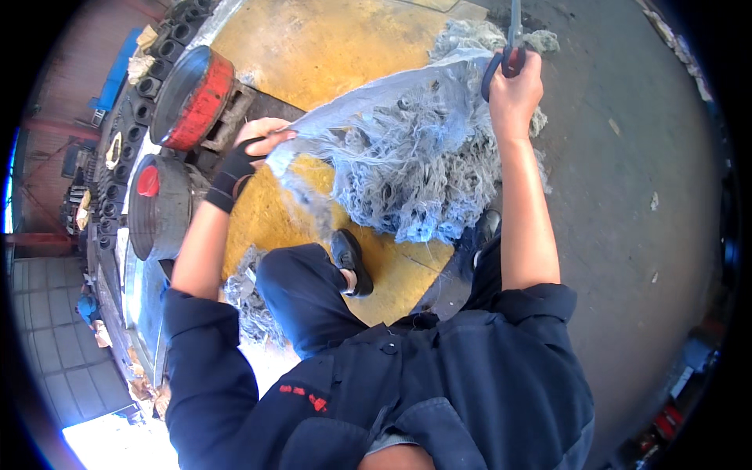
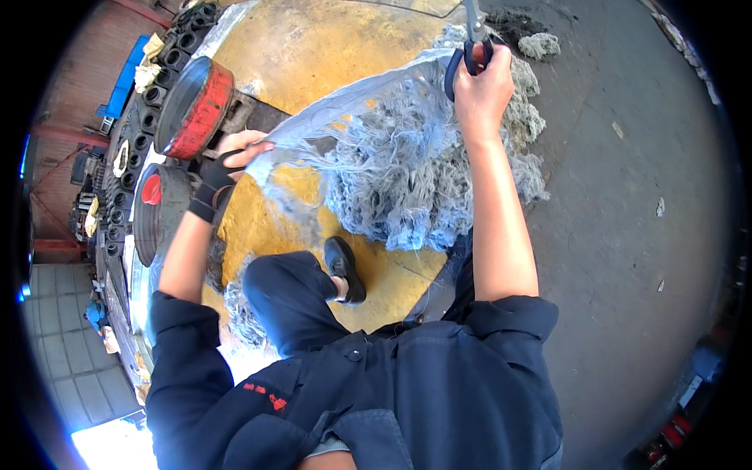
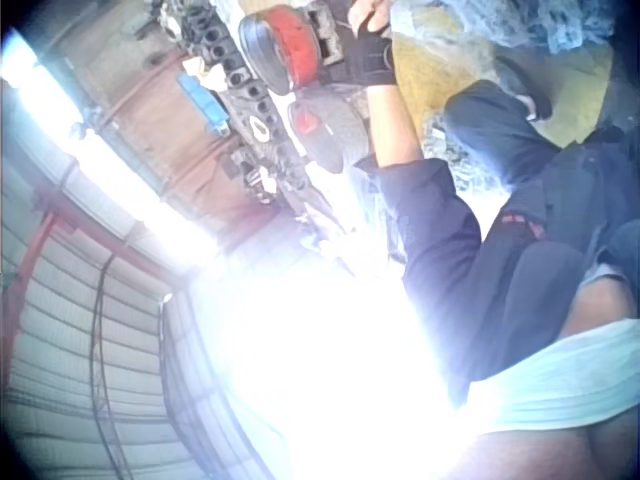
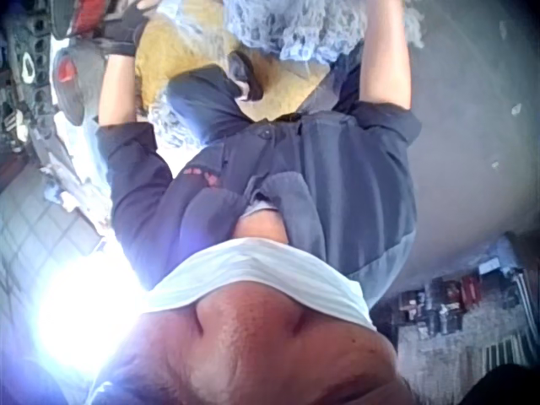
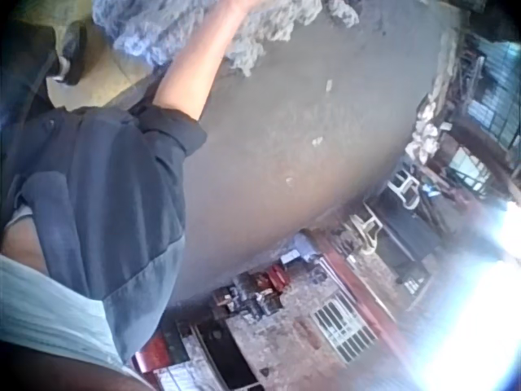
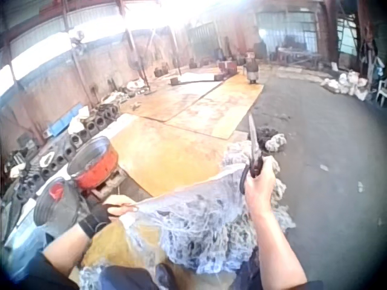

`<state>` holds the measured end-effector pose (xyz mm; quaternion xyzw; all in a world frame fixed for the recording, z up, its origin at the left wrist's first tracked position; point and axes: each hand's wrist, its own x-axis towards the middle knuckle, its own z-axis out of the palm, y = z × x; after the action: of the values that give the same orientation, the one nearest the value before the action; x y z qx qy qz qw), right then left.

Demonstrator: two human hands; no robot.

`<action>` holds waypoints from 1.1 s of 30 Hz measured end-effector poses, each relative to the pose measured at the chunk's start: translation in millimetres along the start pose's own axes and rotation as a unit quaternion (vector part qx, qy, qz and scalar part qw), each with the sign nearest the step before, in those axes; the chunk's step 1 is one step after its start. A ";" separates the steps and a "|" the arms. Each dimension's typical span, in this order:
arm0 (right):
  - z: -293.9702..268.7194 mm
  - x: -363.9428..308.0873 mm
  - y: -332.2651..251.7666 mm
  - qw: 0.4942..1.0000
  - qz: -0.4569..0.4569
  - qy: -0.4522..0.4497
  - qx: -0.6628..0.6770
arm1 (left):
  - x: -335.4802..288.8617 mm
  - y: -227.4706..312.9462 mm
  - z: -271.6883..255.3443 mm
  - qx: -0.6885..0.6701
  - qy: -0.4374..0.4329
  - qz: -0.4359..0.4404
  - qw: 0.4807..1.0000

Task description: The person uses scissors to cut and separate sections of a large pile of tangled grey-blue fibrous mesh material on a fabrication floor.

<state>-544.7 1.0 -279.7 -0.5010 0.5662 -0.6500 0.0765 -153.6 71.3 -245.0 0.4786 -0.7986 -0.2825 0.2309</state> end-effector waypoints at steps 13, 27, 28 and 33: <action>9.3 -14.2 -8.4 0.991 -0.038 -0.126 -0.035 | 11.0 -91.4 166.6 -0.112 -0.087 -0.192 0.971; 3.3 -1.3 -7.3 0.994 0.010 -0.109 -0.019 | 35.8 -37.3 167.6 -0.135 -0.097 -0.197 0.966; 1.7 1.8 -4.3 0.995 0.013 -0.102 -0.011 | 35.6 -41.5 165.7 -0.181 -0.074 -0.170 0.966; -8.1 5.9 -2.2 0.995 -0.002 -0.087 -0.049 | 45.9 -24.8 137.3 -0.272 -0.095 -0.124 0.950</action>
<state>-552.6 3.2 -273.4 -0.5596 0.5877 -0.5758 0.0996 -245.6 52.4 -358.0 0.4637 -0.6445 -0.5594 0.2381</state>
